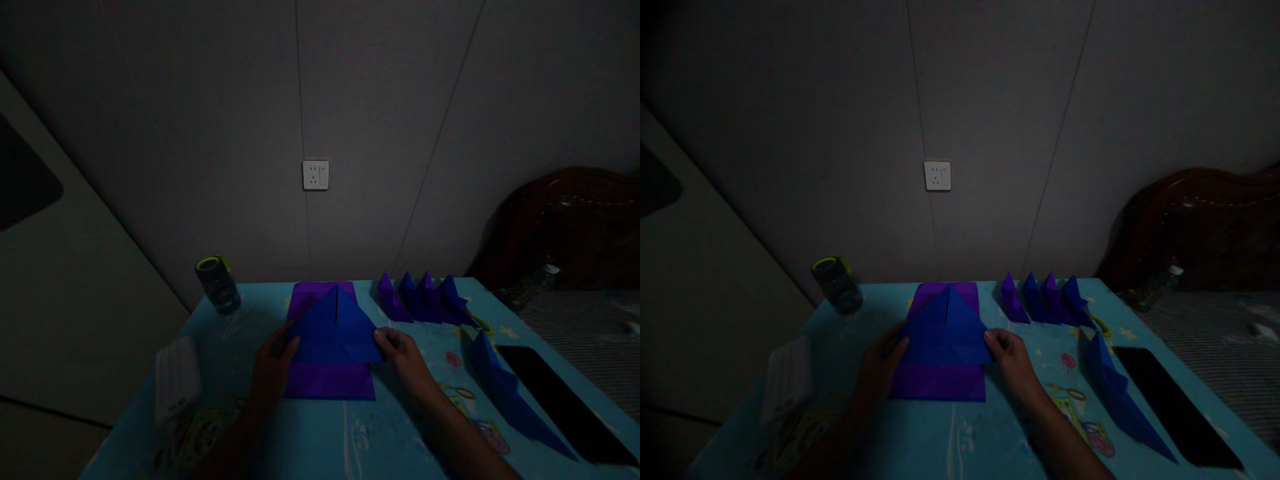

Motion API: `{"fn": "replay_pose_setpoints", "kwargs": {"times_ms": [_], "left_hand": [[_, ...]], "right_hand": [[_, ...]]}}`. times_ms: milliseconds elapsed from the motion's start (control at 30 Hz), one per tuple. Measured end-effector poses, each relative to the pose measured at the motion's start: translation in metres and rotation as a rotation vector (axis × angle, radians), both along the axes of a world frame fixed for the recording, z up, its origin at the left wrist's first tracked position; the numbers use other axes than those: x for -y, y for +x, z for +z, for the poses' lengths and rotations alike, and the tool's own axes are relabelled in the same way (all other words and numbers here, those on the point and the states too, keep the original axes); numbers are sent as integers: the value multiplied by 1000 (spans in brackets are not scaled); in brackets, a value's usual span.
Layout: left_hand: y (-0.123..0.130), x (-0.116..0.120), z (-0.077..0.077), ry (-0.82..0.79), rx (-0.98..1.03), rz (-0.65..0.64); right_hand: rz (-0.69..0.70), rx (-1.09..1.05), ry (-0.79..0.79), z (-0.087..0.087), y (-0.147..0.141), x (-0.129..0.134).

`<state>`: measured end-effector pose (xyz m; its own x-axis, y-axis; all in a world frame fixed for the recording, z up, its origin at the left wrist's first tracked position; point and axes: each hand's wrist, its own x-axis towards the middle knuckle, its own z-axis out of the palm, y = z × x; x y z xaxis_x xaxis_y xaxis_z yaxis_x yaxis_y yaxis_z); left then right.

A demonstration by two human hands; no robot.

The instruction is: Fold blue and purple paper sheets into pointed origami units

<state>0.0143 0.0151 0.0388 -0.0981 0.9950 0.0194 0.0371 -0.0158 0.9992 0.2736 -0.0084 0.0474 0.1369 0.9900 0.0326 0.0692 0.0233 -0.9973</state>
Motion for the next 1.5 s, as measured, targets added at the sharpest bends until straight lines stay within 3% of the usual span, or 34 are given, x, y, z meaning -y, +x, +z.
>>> {"fn": "replay_pose_setpoints", "kwargs": {"times_ms": [400,500,667,800,967,1100,1267,1500], "left_hand": [[0,-4,3,-110,46,-115],[-2,-5,3,-17,-49,-97],[-9,-5,2,283,-335,71],[-14,-5,0,363,-487,-3],[-12,-1,-5,232,-438,-82],[-6,1,-8,111,-220,-93],[-1,4,-3,73,26,-107],[-8,8,-5,186,-175,-81]], "right_hand": [[2,8,-10,3,7,1],[-10,170,126,3,13,-1],[-92,397,274,4,22,-4],[-20,399,248,1,25,-4],[-23,374,263,-1,24,-5],[-44,312,305,1,22,-3],[-26,303,345,3,20,0],[-18,279,381,3,20,6]]}}
